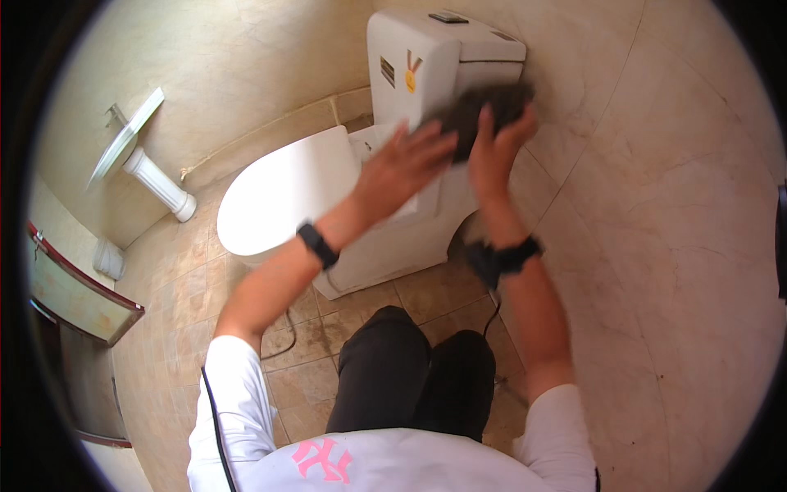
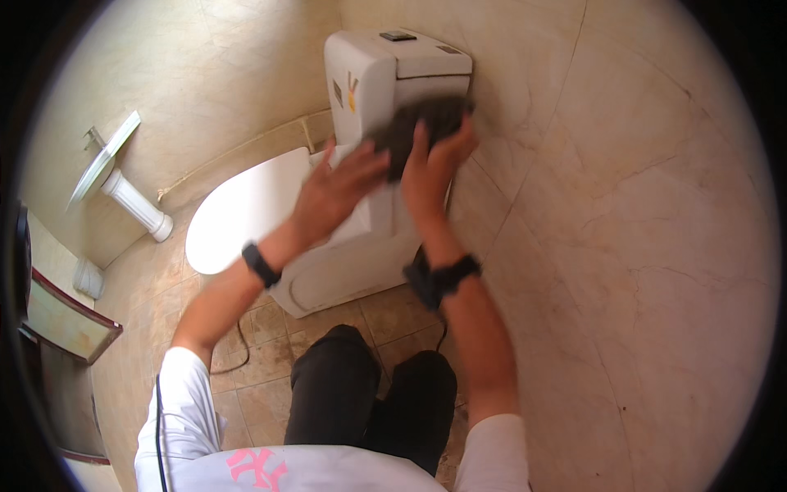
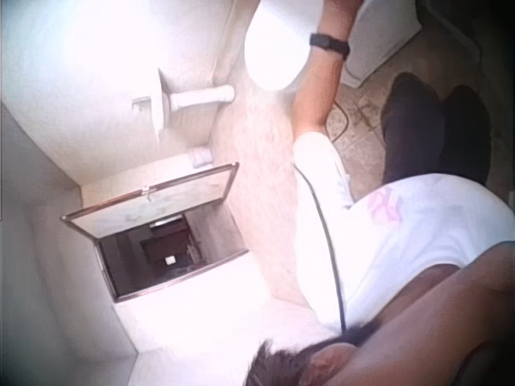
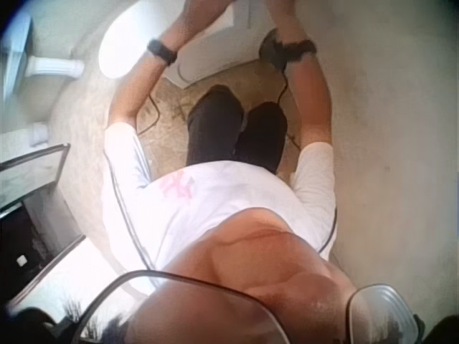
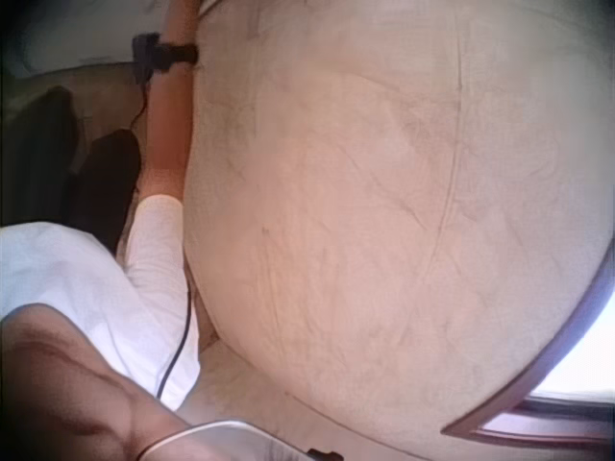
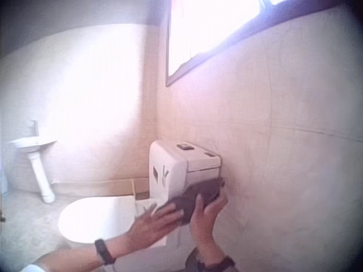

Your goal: The person wipes the interior rim and bowl of a toilet using a cloth, then cleans the lid, tank, and base of the fixture.

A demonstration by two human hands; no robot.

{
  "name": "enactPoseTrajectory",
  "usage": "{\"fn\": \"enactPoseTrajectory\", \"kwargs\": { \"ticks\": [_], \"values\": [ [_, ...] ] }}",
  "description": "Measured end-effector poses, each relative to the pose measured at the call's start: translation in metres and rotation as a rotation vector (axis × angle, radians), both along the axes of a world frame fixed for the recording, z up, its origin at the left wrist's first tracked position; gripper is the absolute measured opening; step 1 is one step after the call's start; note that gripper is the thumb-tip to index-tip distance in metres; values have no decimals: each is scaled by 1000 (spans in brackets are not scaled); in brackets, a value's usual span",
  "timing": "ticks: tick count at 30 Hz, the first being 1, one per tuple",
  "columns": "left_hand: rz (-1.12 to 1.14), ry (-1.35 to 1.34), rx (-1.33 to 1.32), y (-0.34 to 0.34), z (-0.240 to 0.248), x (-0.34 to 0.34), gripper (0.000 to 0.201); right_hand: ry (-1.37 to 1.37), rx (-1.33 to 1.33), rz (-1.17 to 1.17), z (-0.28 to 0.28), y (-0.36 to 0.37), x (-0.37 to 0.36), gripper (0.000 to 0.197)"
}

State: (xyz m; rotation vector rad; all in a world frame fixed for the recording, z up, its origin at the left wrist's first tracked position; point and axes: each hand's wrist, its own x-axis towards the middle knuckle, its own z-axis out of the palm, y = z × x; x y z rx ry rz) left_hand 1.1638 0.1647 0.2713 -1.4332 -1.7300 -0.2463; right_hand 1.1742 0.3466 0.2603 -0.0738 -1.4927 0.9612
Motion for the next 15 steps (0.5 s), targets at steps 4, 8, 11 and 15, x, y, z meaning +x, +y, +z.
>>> {"fn": "enactPoseTrajectory", "kwargs": {
  "ticks": [4,8,11,15],
  "values": [
    [-4,210,138,42,133,-27,28,41,186,-160,118,46,-39,61],
    [-1,187,114,59,128,-56,19,-29,442,-413,96,44,-64,55],
    [-77,294,20,65,90,-58,12,-112,336,-469,53,43,-63,46],
    [-104,296,-28,73,-18,-61,9,-344,344,-343,-57,53,-48,43]
  ]
}}
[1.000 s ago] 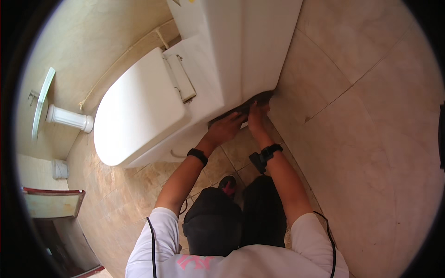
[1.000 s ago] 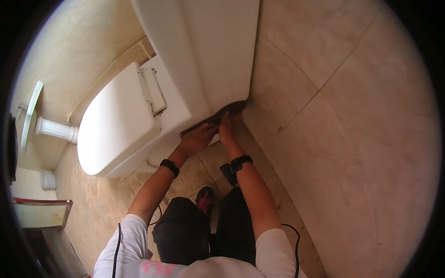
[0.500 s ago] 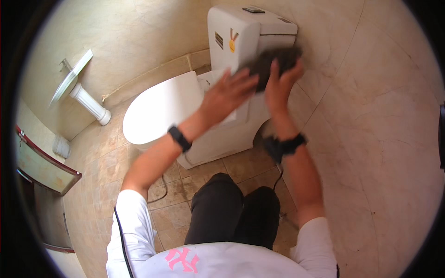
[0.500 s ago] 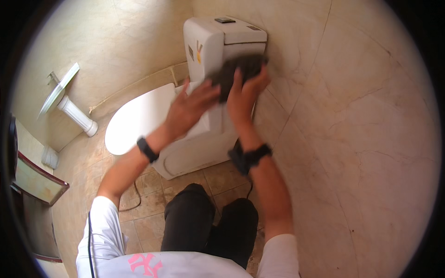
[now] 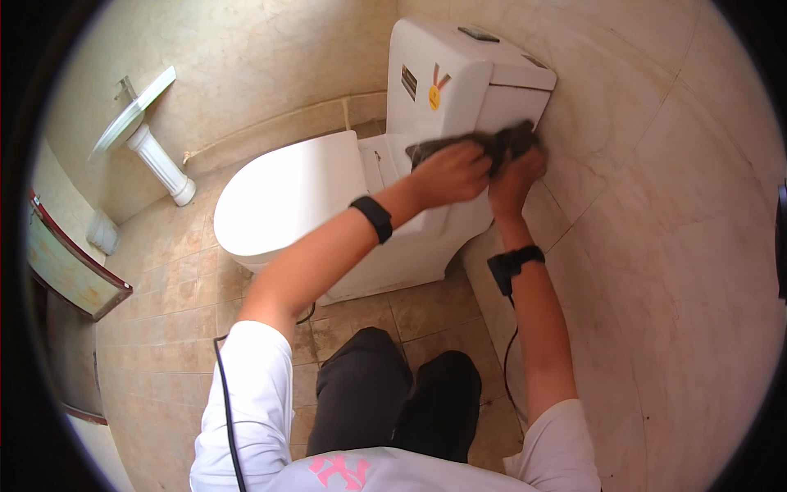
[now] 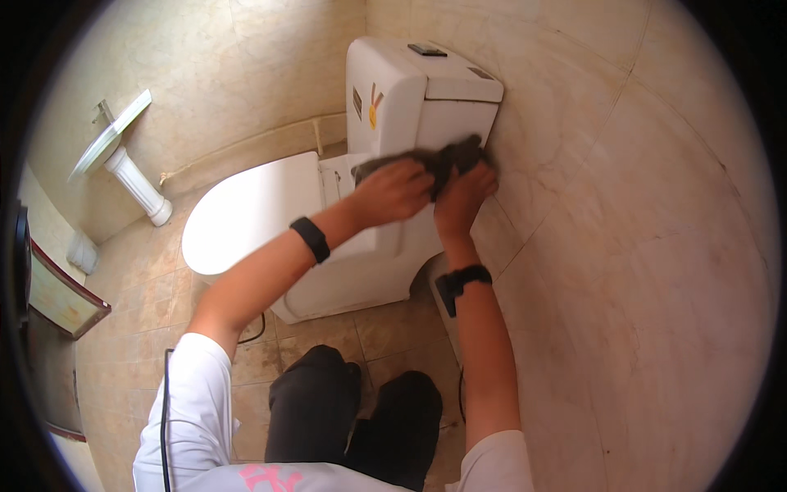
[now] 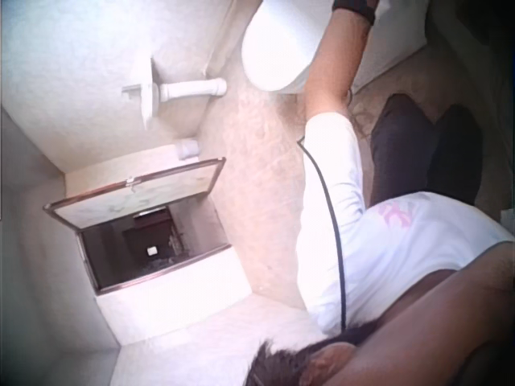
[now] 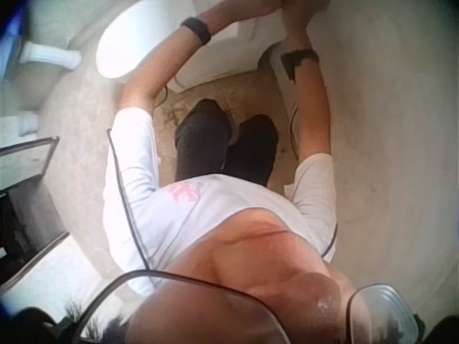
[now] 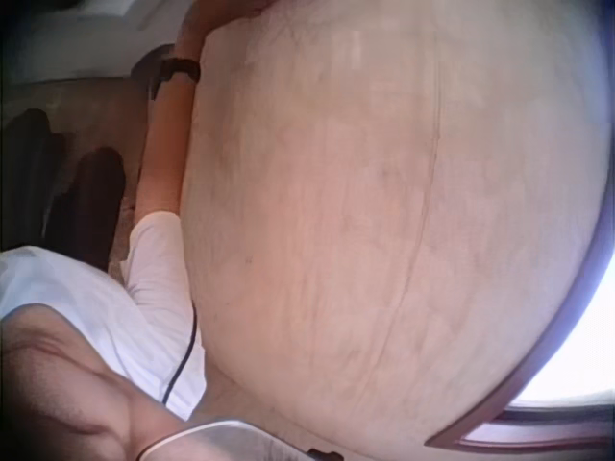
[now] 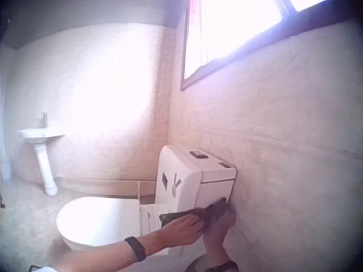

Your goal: The person wipes the interior rim and bowl of a toilet using a cloth, then cleans the lid, tank, and base of the fixture.

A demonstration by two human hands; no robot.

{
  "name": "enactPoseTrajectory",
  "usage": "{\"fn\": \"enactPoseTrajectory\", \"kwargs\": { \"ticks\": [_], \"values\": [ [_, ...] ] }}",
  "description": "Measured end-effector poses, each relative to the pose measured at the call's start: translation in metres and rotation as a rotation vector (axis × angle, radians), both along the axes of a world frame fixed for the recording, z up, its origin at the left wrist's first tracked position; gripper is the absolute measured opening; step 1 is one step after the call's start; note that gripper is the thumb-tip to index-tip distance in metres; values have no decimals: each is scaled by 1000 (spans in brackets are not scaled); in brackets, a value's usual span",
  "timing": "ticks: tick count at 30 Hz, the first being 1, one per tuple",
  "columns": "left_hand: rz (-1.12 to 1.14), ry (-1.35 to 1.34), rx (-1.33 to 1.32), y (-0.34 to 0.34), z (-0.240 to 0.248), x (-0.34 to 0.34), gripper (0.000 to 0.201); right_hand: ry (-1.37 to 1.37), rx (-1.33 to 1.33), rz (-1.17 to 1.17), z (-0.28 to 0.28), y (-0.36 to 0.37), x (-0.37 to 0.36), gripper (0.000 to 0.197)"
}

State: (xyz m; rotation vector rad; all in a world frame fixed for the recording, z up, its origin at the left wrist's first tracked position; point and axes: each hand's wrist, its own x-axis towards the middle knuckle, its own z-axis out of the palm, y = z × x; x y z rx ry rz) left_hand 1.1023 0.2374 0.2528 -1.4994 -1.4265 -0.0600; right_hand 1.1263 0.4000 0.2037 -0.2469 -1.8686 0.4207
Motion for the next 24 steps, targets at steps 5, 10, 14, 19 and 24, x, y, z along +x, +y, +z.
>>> {"fn": "enactPoseTrajectory", "kwargs": {
  "ticks": [5,10,14,19,24],
  "values": [
    [13,-75,-44,8,-104,5,10,-118,-120,71,-116,11,0,42],
    [6,-87,-122,-17,-181,2,10,-188,-525,444,-166,-28,21,11],
    [38,-99,-140,-15,-208,8,14,-61,-478,332,-187,-36,28,10],
    [54,-384,-202,-44,-195,20,21,-229,-152,145,-170,-31,44,34],
    [33,-332,200,-28,-30,28,22,222,35,93,24,-17,32,52]
  ]
}}
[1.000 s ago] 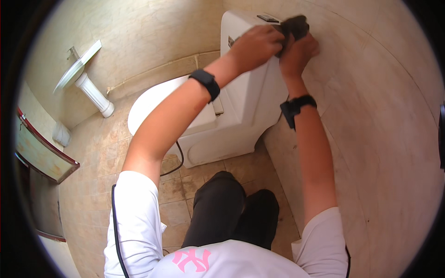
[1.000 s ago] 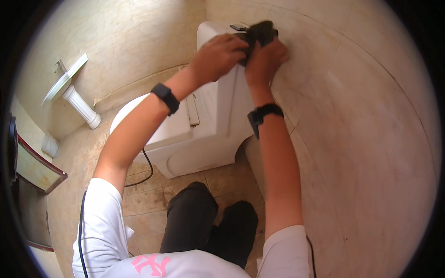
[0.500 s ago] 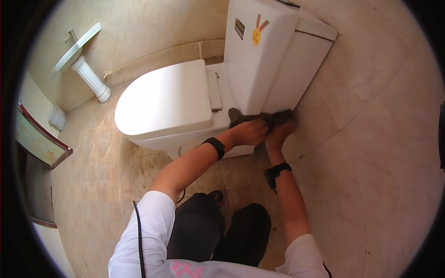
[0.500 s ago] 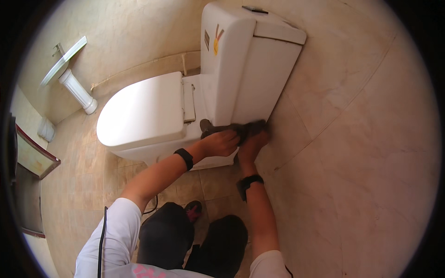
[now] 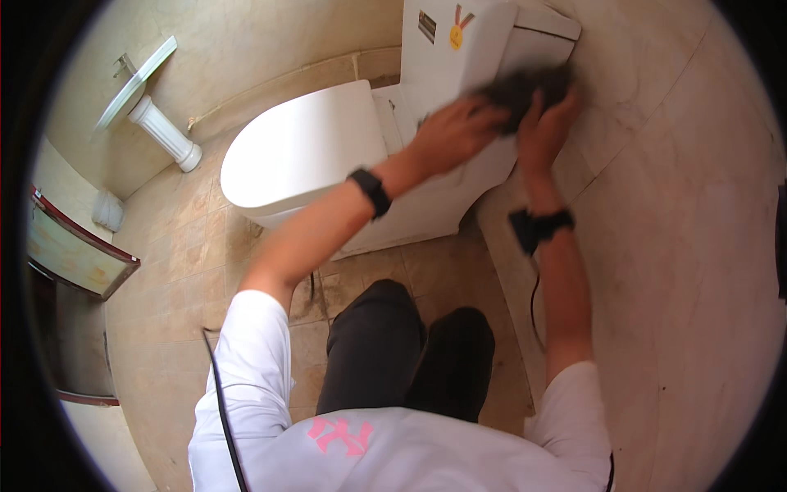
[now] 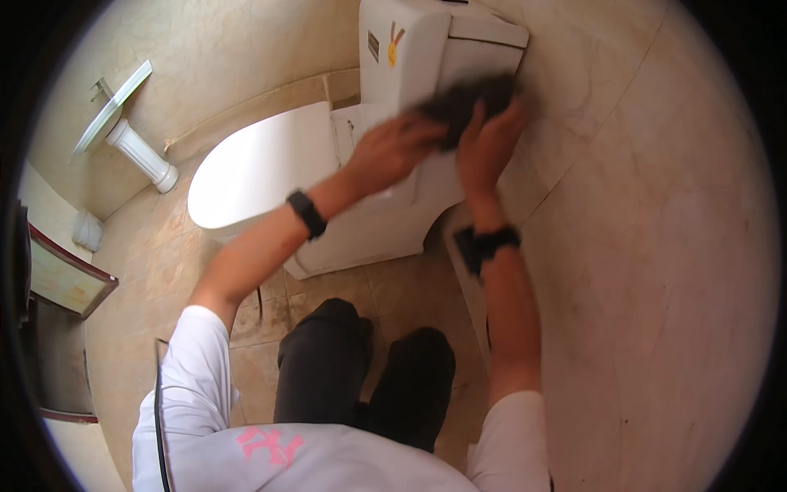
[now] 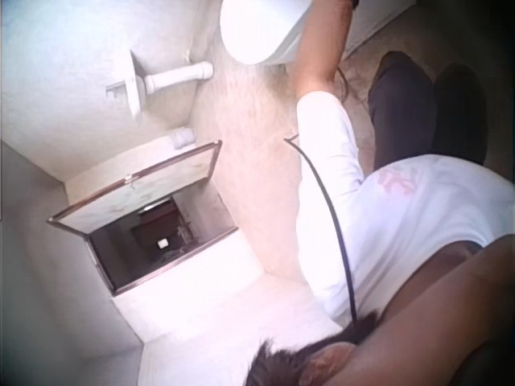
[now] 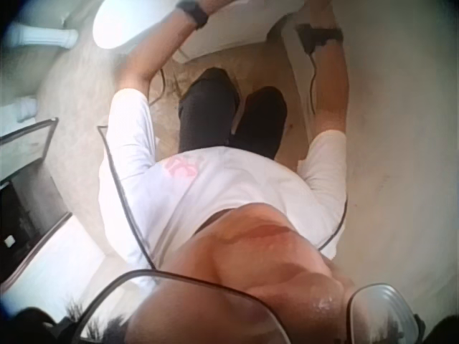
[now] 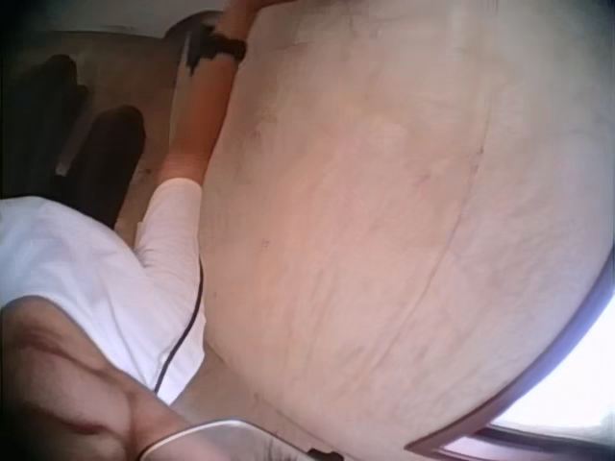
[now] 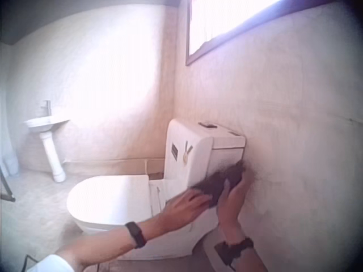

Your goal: The person wipes the interior rim and bowl of a toilet using a cloth, then cleans the lid, tank, and base of the fixture.

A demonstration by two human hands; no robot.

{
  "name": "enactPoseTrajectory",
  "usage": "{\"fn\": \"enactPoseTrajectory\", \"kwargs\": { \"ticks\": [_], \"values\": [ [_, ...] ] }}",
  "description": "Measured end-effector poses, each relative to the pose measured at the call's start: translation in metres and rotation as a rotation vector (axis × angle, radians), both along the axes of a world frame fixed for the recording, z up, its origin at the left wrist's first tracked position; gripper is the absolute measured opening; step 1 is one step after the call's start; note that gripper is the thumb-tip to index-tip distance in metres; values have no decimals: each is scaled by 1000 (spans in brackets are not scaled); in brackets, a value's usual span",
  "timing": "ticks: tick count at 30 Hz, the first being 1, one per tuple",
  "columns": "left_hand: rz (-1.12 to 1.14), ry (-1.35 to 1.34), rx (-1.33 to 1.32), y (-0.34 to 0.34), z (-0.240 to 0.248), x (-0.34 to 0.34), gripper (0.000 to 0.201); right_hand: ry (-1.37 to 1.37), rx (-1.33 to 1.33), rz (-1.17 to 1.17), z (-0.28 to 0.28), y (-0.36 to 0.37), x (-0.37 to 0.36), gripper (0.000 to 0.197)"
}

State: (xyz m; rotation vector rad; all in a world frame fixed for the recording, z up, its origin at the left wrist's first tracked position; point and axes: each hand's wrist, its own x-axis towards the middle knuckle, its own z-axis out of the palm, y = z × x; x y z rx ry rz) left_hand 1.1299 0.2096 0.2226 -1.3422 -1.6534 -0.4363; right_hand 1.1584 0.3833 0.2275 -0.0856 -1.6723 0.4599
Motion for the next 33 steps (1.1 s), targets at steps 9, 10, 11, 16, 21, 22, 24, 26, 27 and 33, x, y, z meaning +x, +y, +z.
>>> {"fn": "enactPoseTrajectory", "kwargs": {
  "ticks": [9,10,11,16,21,22,24,26,27,33],
  "values": [
    [20,107,-165,34,56,-16,12,-178,158,-127,36,40,-17,45],
    [33,75,-266,31,28,-18,10,-225,140,-132,5,34,-18,46],
    [17,76,-293,26,1,-20,9,-265,125,-134,-25,25,-15,47],
    [26,16,-371,7,-115,-15,10,-464,-129,-78,-141,-5,-5,45],
    [100,75,-333,-20,-204,-19,12,-483,-352,65,-236,-42,-9,43],
    [64,94,-360,-27,-215,-21,16,-494,-486,111,-251,-46,-8,43],
    [32,99,-384,-44,-238,-25,19,-532,-480,125,-283,-53,-7,45],
    [67,-23,-323,-75,-272,-30,29,-562,-474,154,-323,-68,-11,47],
    [75,-27,-321,-87,-288,-30,29,-589,-378,154,-343,-72,-12,49],
    [197,-524,-207,-148,-365,3,35,-813,-405,447,-375,-114,4,48]
  ]
}}
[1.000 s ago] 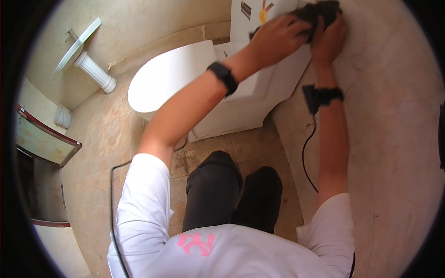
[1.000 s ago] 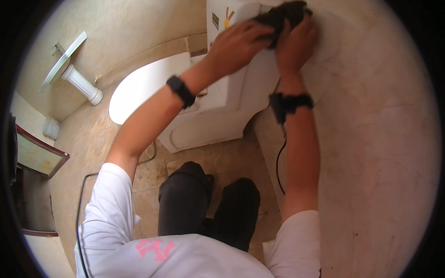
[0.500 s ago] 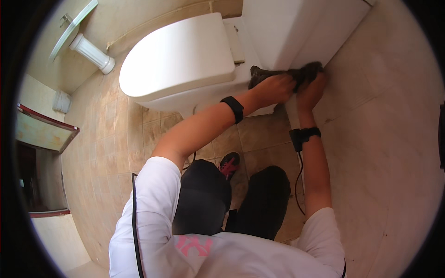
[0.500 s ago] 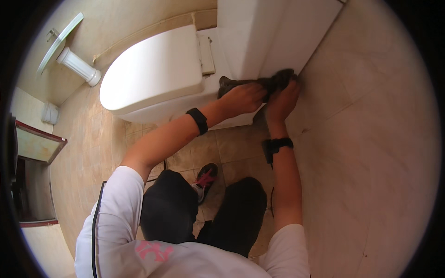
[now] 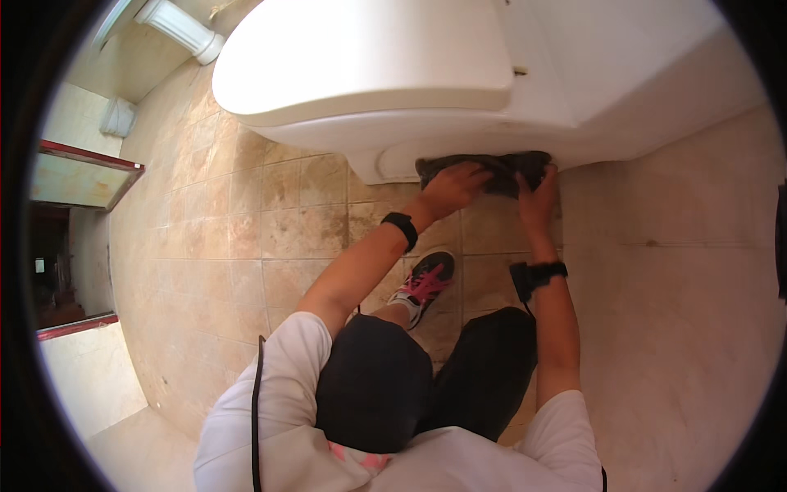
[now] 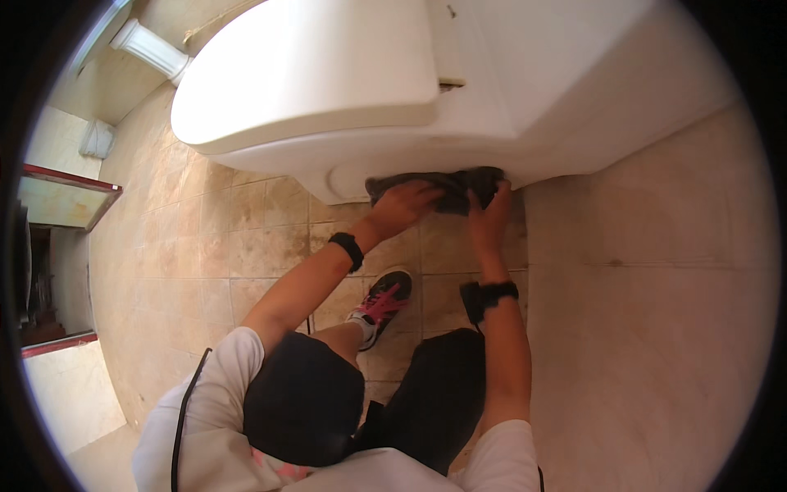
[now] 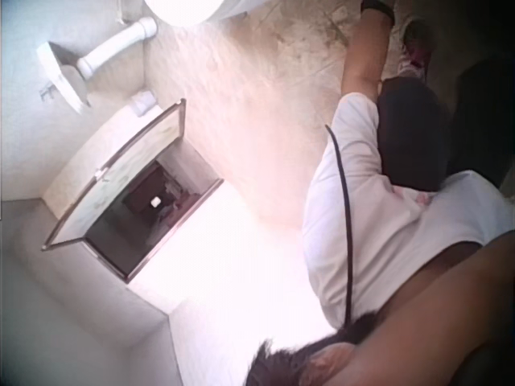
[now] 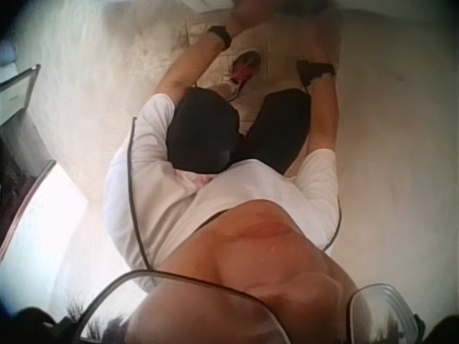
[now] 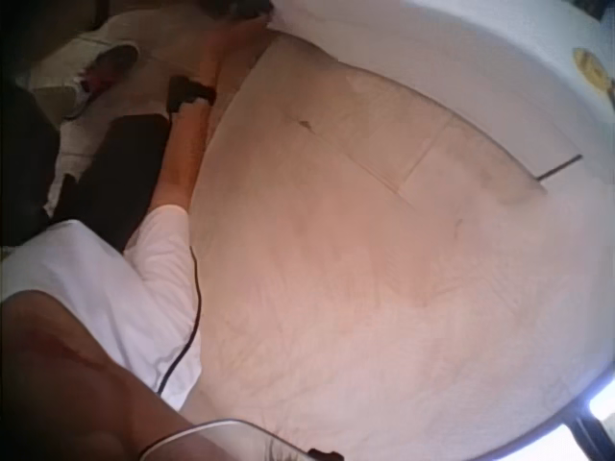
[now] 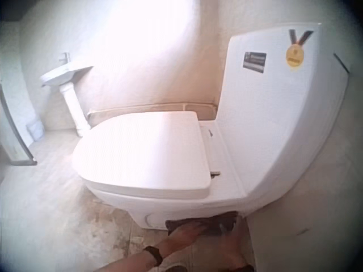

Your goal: The person wipes the interior rim and bowl of a toilet using a cloth, then cleans the lid, tank, and base of the fixture.

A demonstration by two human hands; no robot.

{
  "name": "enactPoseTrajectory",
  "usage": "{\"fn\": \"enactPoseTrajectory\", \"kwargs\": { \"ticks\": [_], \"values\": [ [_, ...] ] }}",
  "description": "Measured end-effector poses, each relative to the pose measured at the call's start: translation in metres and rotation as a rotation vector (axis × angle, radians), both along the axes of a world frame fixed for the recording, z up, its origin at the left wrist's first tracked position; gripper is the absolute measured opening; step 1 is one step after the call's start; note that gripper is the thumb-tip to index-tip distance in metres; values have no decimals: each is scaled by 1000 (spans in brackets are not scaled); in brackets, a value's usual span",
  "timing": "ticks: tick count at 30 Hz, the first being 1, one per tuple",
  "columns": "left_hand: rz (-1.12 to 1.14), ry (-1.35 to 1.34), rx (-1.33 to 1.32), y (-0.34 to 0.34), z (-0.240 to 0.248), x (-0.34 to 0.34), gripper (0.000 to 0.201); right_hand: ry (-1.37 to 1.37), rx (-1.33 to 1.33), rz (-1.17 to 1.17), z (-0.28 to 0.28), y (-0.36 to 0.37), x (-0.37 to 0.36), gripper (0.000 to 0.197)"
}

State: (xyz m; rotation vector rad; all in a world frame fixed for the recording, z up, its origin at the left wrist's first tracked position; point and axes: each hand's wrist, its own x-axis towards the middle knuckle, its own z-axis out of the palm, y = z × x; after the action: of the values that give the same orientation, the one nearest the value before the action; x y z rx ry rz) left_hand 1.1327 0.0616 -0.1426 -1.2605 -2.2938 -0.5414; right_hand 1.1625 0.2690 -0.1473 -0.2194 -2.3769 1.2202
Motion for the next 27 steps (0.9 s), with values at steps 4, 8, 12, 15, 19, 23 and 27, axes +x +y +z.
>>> {"fn": "enactPoseTrajectory", "kwargs": {
  "ticks": [4,8,12,15,19,23,27],
  "values": [
    [74,35,144,-12,35,29,36,150,204,72,59,-28,49,47],
    [5,214,326,14,127,44,35,357,155,-151,110,-18,47,54],
    [44,303,328,26,146,21,33,506,248,-320,125,-25,-7,57],
    [10,413,112,2,143,2,29,529,381,-306,132,-41,-13,57],
    [73,334,102,-43,146,18,25,471,376,-219,134,-77,2,55],
    [161,469,27,-113,154,28,15,473,420,59,154,-132,9,47],
    [381,416,-152,-178,161,54,14,590,445,261,171,-202,2,41]
  ]
}}
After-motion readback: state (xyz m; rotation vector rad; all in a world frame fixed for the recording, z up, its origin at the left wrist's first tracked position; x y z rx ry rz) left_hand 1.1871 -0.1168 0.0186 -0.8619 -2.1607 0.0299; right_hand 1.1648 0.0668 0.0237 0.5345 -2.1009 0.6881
